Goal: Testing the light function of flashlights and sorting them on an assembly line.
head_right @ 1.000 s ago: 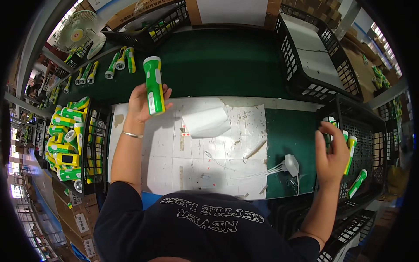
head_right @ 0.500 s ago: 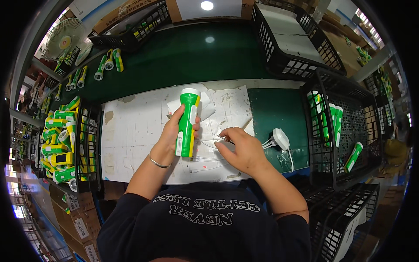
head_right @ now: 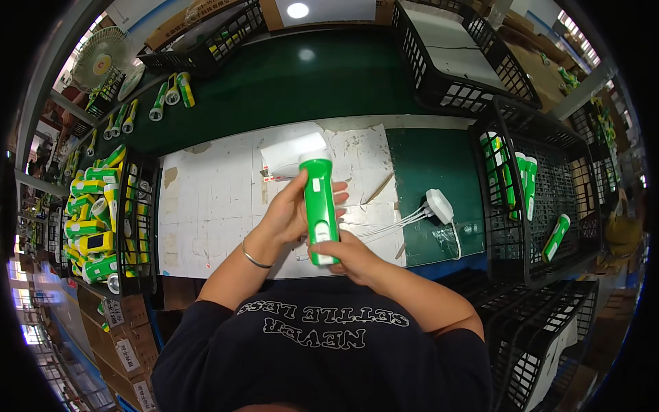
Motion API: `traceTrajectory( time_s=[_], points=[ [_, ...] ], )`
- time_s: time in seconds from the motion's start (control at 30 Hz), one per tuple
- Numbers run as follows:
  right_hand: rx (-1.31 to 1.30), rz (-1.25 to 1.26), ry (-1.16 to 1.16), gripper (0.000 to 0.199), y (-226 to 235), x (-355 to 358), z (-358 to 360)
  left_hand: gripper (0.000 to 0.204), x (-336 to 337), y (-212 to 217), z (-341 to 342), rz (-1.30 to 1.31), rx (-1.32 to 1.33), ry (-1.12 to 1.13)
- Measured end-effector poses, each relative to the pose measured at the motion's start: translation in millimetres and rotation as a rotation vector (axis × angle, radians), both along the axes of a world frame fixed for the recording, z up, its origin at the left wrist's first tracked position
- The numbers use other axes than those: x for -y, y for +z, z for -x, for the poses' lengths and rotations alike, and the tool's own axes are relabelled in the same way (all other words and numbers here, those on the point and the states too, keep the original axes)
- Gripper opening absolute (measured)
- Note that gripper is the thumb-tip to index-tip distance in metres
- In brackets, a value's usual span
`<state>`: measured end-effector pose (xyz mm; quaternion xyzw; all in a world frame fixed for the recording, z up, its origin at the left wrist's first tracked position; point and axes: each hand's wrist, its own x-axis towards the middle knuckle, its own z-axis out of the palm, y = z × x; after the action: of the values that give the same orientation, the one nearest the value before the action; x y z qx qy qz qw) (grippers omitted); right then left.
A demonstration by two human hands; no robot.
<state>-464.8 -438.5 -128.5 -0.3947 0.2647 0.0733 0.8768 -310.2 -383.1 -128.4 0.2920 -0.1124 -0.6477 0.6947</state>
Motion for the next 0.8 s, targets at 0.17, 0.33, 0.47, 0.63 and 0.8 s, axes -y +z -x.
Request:
traceTrajectory(
  time_s=[0.17, 0.33, 0.47, 0.63, 0.8],
  points=[
    [0.146, -0.256, 0.234, 0.029, -1.2, -9.4, 15.5, 0.047, 8.7, -12.4, -14.3, 0.017, -0.313, -0.038],
    [0.019, 0.122, 0.228, 0.037, 4.5, -20.7, 14.5, 0.047, 17.2, -6.5, -16.5, -0.099, -0.143, -0.116],
    [0.157, 0.231, 0.171, 0.027, 3.1, -30.2, 15.1, 0.046, 15.2, 5.6, -10.9, -0.201, -0.093, -0.095],
    [-0.122, 0.485, 0.175, 0.029, -9.4, -34.3, 15.0, 0.048, 16.3, 10.4, -5.5, -0.195, 0.283, -0.079],
    [0.03, 0.421, 0.11, 0.03, -21.6, -37.9, 16.9, 0.046, 13.3, 1.9, -9.6, -0.229, 0.095, -0.127]
  ],
)
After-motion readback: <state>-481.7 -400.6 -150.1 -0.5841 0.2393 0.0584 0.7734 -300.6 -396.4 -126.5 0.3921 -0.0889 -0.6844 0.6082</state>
